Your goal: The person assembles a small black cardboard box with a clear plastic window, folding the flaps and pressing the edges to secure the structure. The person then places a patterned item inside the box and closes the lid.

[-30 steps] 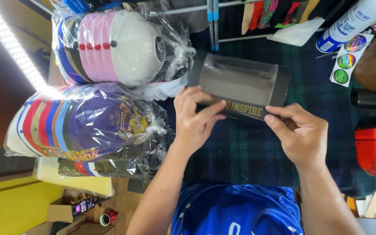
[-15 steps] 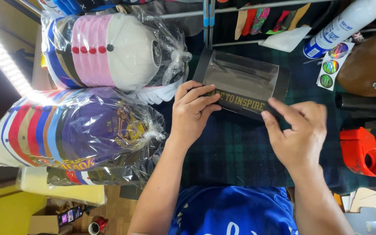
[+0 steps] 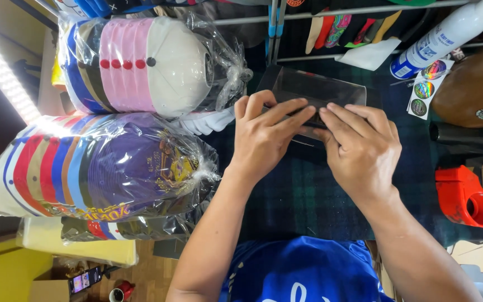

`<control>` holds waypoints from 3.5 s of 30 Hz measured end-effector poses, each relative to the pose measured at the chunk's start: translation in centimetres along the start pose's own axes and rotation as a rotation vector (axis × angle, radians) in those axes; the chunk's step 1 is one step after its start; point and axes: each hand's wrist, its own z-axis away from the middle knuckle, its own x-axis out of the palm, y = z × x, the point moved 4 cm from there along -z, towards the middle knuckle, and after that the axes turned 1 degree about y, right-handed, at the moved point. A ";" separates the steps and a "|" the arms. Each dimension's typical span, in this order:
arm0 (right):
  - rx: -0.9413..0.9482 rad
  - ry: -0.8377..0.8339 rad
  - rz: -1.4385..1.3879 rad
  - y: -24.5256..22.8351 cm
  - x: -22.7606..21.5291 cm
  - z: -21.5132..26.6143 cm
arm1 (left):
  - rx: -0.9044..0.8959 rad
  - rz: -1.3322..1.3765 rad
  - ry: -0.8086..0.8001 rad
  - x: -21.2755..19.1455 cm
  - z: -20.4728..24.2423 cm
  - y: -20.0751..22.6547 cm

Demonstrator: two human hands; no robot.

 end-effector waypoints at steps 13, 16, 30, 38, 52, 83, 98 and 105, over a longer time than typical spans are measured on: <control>0.153 0.095 -0.008 -0.6 -0.3 -2.9 | -0.010 0.122 0.158 1.6 -3.1 -1.0; 0.035 0.064 -0.020 0.3 -0.2 -2.3 | 0.003 0.140 0.101 0.9 -3.3 -1.1; 0.106 -0.070 -0.393 1.0 -1.8 -1.0 | -0.095 -0.109 0.202 2.6 6.8 -0.3; 0.090 -0.035 -0.327 1.1 0.3 1.8 | -0.127 0.074 0.189 3.2 5.8 -1.2; 0.061 -0.073 -0.275 0.7 1.4 2.1 | -0.240 0.233 0.408 4.5 5.4 -1.6; 0.019 0.183 -0.202 -0.5 2.3 1.8 | -0.374 0.152 0.122 3.9 3.0 -0.6; 0.140 0.138 -0.374 1.1 2.6 2.3 | -0.062 0.063 0.276 5.7 7.2 -1.1; 0.175 0.109 -0.378 0.9 2.8 2.3 | -0.091 0.034 0.267 6.1 6.5 -1.3</control>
